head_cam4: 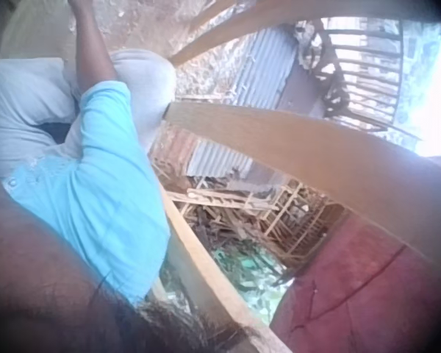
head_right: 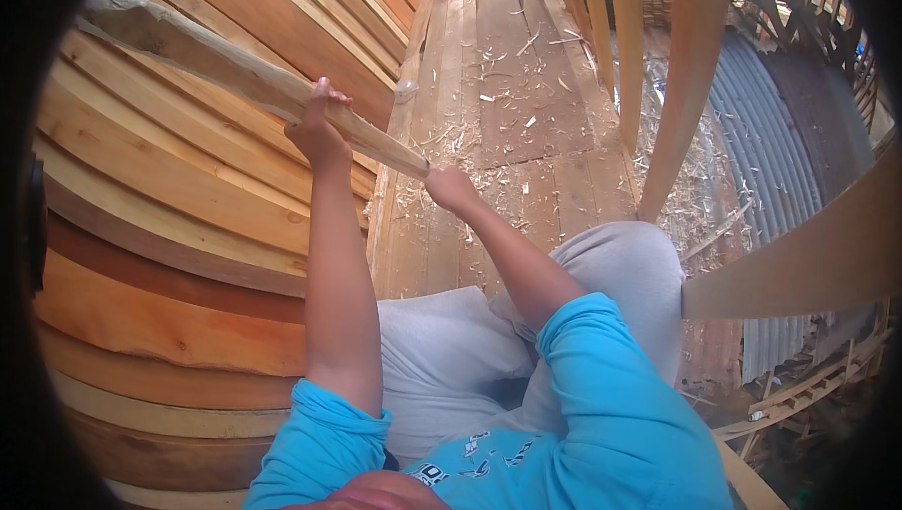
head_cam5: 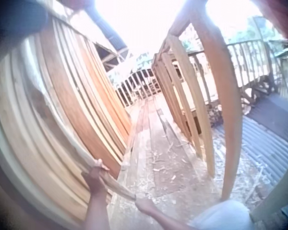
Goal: The person sits on a wooden floor and uses a knife to carve a long piece of wood, removing shavings and shaping the surface. The person occasionally pauses to wipe away debris before continuing to carve.
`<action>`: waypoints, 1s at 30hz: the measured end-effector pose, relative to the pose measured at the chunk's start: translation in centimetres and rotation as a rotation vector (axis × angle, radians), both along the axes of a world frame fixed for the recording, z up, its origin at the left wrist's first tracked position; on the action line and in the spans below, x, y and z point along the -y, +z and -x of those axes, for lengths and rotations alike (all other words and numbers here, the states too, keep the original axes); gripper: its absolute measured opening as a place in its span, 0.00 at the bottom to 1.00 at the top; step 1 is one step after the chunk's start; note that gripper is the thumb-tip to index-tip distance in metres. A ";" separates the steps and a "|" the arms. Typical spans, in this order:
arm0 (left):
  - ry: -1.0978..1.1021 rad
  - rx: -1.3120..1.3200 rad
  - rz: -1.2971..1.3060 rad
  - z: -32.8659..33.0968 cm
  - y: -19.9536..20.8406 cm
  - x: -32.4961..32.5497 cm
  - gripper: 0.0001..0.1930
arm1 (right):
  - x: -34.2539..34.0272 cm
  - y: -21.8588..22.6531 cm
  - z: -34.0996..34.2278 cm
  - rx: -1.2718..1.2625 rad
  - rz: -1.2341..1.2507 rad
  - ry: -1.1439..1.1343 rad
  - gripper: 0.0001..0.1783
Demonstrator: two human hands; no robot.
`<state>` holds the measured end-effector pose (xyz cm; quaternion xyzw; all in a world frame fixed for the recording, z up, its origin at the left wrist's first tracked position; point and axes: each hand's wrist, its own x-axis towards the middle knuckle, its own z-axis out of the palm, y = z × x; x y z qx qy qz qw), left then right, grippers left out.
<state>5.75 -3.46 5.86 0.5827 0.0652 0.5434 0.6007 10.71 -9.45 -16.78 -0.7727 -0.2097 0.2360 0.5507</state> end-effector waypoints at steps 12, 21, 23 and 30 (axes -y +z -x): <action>0.032 0.021 0.014 2.1 -0.2 -2.3 0.06 | 0.7 6.4 3.3 -0.259 -0.112 0.132 0.31; 0.102 0.098 0.099 2.0 0.3 -4.5 0.06 | -0.9 1.6 2.4 -0.199 -0.047 0.111 0.31; 0.110 0.100 0.164 3.0 0.3 -5.4 0.06 | -0.3 4.7 3.5 -0.291 -0.006 0.191 0.31; 0.090 0.131 0.146 4.0 0.0 -5.5 0.06 | -2.7 2.4 2.8 -0.023 -0.058 0.117 0.36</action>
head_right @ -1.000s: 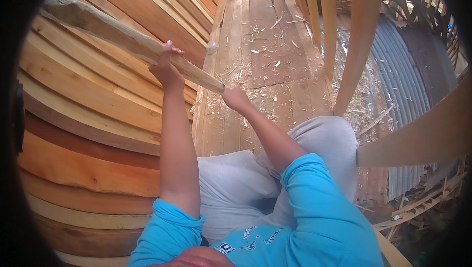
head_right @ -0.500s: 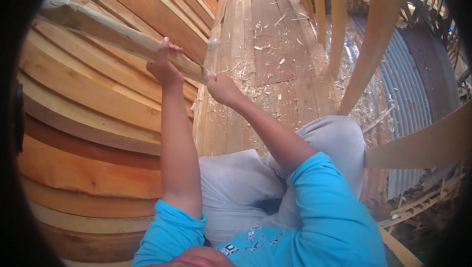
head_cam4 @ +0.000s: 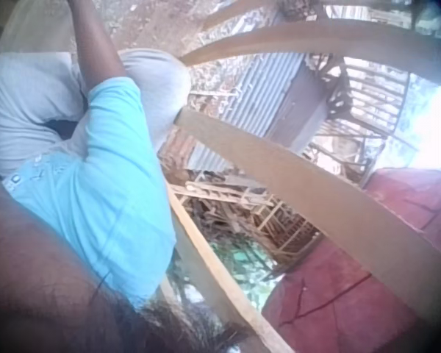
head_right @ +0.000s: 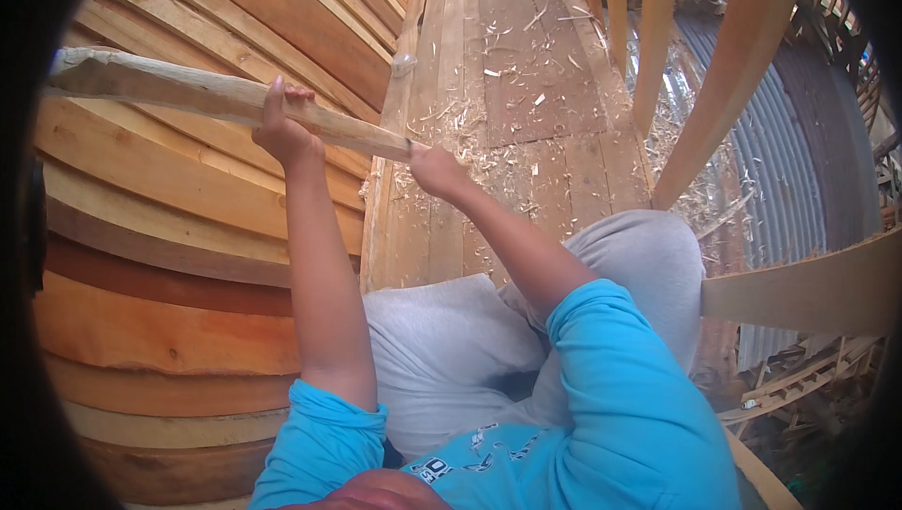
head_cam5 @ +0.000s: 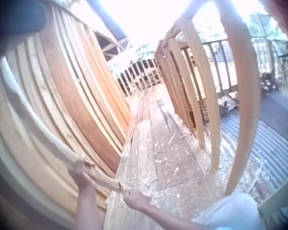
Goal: The person sits on a wooden floor and uses a knife to carve a long piece of wood, removing shavings and shaping the surface. The person occasionally pauses to wipe away debris before continuing to carve.
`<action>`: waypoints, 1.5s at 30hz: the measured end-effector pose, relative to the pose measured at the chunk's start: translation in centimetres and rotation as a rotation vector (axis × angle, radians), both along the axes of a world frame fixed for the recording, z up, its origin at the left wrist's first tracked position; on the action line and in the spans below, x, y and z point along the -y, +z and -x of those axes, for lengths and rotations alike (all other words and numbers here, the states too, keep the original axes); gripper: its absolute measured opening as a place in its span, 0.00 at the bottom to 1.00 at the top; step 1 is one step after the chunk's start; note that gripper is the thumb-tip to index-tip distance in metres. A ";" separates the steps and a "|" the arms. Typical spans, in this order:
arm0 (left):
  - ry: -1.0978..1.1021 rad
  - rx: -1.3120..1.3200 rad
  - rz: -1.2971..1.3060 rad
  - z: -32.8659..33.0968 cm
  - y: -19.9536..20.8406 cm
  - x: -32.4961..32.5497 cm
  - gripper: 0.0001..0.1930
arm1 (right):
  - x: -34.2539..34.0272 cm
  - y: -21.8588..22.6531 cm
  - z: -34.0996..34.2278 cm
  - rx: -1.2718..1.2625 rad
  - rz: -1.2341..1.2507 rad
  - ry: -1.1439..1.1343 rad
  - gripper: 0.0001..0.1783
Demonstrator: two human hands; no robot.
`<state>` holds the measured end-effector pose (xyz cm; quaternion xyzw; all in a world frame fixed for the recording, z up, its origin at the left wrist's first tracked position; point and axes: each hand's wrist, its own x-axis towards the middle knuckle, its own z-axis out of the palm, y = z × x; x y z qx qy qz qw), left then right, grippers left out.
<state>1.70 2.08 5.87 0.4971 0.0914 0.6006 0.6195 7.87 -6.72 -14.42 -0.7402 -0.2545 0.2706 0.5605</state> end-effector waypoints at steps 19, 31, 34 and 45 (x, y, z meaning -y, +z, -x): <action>-0.040 -0.042 -0.020 0.1 0.3 -0.1 0.06 | 1.4 5.0 0.9 -0.123 0.012 0.167 0.33; -0.135 -0.043 -0.027 -0.4 0.2 -0.4 0.06 | 0.6 4.2 0.5 0.029 -0.047 0.079 0.31; -0.216 -0.025 -0.022 -0.8 -0.2 0.3 0.08 | 2.3 0.1 -1.3 -0.084 0.050 0.085 0.32; -0.355 -0.035 -0.056 -0.1 -0.7 -1.6 0.07 | 2.8 0.8 -2.0 -0.037 0.138 0.172 0.32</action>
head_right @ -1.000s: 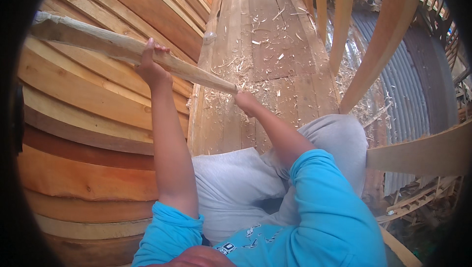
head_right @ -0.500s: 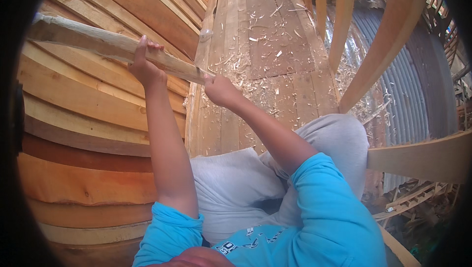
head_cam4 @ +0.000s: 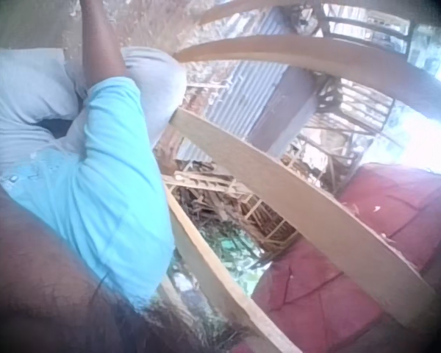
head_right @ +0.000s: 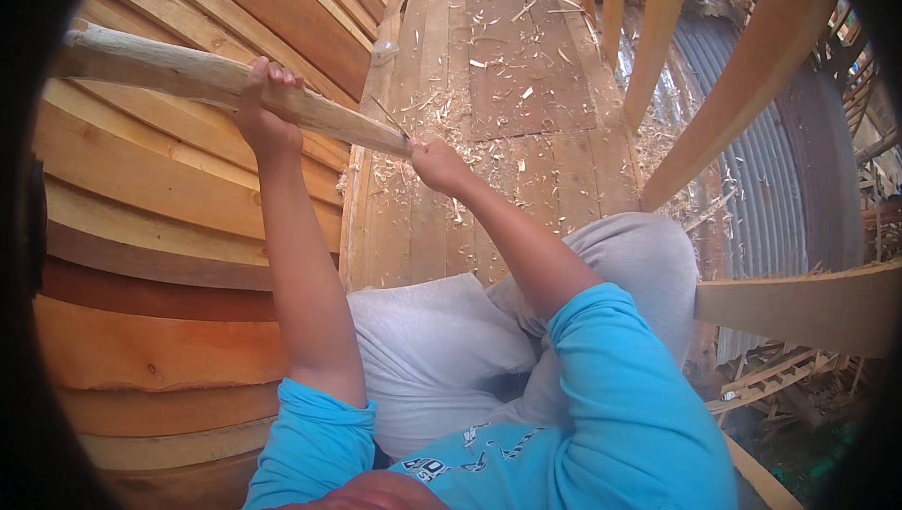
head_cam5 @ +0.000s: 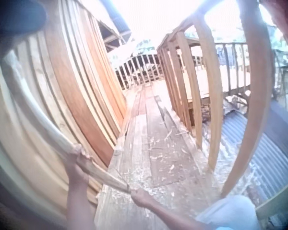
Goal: The person sits on a wooden floor and uses a knife to carve a long piece of wood, removing shavings and shaping the surface. The person occasionally pauses to wipe away debris before continuing to carve.
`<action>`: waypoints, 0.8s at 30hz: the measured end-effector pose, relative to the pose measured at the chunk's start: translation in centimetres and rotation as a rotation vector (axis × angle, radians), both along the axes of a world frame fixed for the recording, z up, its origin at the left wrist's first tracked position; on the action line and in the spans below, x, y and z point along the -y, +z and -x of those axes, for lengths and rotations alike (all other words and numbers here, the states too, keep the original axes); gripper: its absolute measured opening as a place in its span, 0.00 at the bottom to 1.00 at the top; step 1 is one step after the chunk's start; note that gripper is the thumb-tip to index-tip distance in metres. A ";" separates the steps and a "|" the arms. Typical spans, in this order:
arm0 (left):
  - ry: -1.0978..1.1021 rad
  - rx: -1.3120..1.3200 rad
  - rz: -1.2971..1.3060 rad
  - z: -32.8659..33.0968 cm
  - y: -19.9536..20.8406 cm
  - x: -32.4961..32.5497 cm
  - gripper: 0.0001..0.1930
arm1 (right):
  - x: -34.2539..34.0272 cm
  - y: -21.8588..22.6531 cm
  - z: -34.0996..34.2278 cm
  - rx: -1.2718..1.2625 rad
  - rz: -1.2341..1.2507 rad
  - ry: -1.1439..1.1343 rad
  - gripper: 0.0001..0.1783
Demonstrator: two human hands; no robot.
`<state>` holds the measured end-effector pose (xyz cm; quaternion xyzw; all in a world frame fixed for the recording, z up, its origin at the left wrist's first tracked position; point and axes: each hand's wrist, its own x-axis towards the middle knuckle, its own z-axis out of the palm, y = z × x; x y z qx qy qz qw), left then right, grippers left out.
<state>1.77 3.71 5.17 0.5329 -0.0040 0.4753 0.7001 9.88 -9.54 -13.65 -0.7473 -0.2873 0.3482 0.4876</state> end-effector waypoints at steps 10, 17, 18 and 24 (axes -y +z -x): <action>-0.035 0.030 -0.138 6.5 -2.6 -2.1 0.08 | -0.5 2.5 2.8 -0.009 0.009 0.089 0.32; -0.133 0.159 -0.110 11.4 -4.8 -3.9 0.08 | -1.4 1.1 4.4 0.108 0.066 0.158 0.32; -0.151 0.164 -0.137 12.3 -4.8 -4.2 0.08 | -1.9 2.7 5.2 0.142 0.039 0.199 0.32; -0.363 0.213 -0.262 11.4 -4.4 -3.7 0.09 | 1.2 -7.4 -0.4 0.209 0.338 -0.017 0.33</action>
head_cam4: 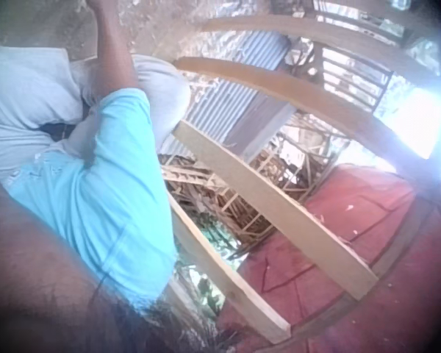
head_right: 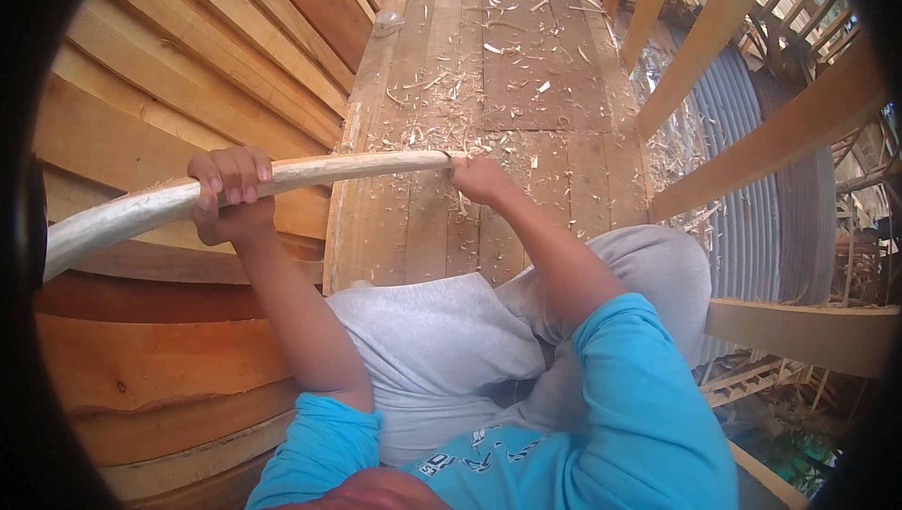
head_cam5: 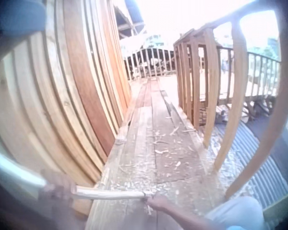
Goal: The person sits on a wooden floor and uses a knife to carve a long piece of wood, removing shavings and shaping the surface. The person occasionally pauses to wipe away debris before continuing to carve.
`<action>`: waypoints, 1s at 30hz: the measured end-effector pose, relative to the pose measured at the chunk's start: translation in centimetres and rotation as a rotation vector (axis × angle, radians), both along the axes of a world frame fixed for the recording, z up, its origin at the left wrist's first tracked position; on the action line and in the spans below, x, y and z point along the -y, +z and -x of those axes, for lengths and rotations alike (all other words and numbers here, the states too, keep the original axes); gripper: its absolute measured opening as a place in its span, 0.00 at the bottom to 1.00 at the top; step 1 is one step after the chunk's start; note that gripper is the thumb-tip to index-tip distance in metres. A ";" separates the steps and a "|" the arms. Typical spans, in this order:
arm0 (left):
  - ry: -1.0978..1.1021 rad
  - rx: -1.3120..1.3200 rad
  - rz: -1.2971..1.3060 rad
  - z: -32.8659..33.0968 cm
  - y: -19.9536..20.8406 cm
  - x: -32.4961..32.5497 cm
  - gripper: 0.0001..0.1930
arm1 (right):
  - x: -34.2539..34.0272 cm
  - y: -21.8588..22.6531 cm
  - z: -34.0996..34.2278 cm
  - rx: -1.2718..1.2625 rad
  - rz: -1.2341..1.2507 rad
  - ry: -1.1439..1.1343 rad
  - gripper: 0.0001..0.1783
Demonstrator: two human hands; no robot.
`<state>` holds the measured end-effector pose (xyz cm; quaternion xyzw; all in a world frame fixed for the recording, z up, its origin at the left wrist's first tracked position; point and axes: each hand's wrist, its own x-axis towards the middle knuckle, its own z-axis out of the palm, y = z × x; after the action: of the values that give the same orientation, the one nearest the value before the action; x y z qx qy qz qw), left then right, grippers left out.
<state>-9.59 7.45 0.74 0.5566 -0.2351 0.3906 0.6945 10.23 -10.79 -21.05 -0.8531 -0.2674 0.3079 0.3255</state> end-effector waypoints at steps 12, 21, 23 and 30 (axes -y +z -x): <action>-0.240 0.060 -0.227 -1.0 0.9 0.0 0.08 | -0.6 4.0 3.1 -0.152 -0.156 -0.014 0.33; -0.191 0.050 -0.162 0.0 0.1 -1.3 0.08 | -0.3 2.0 2.5 -0.124 -0.144 -0.003 0.33; -0.209 0.066 -0.184 -0.4 0.0 -1.2 0.08 | -0.3 0.9 2.1 -0.066 -0.119 0.014 0.33; -0.138 0.065 -0.139 0.5 -0.3 -1.3 0.08 | -2.5 8.6 5.1 -0.130 -0.346 0.238 0.36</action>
<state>-10.09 8.78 0.45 0.5730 -0.3217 0.3425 0.6715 5.12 -8.29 -12.45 -0.7254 -0.3932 0.3482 0.4449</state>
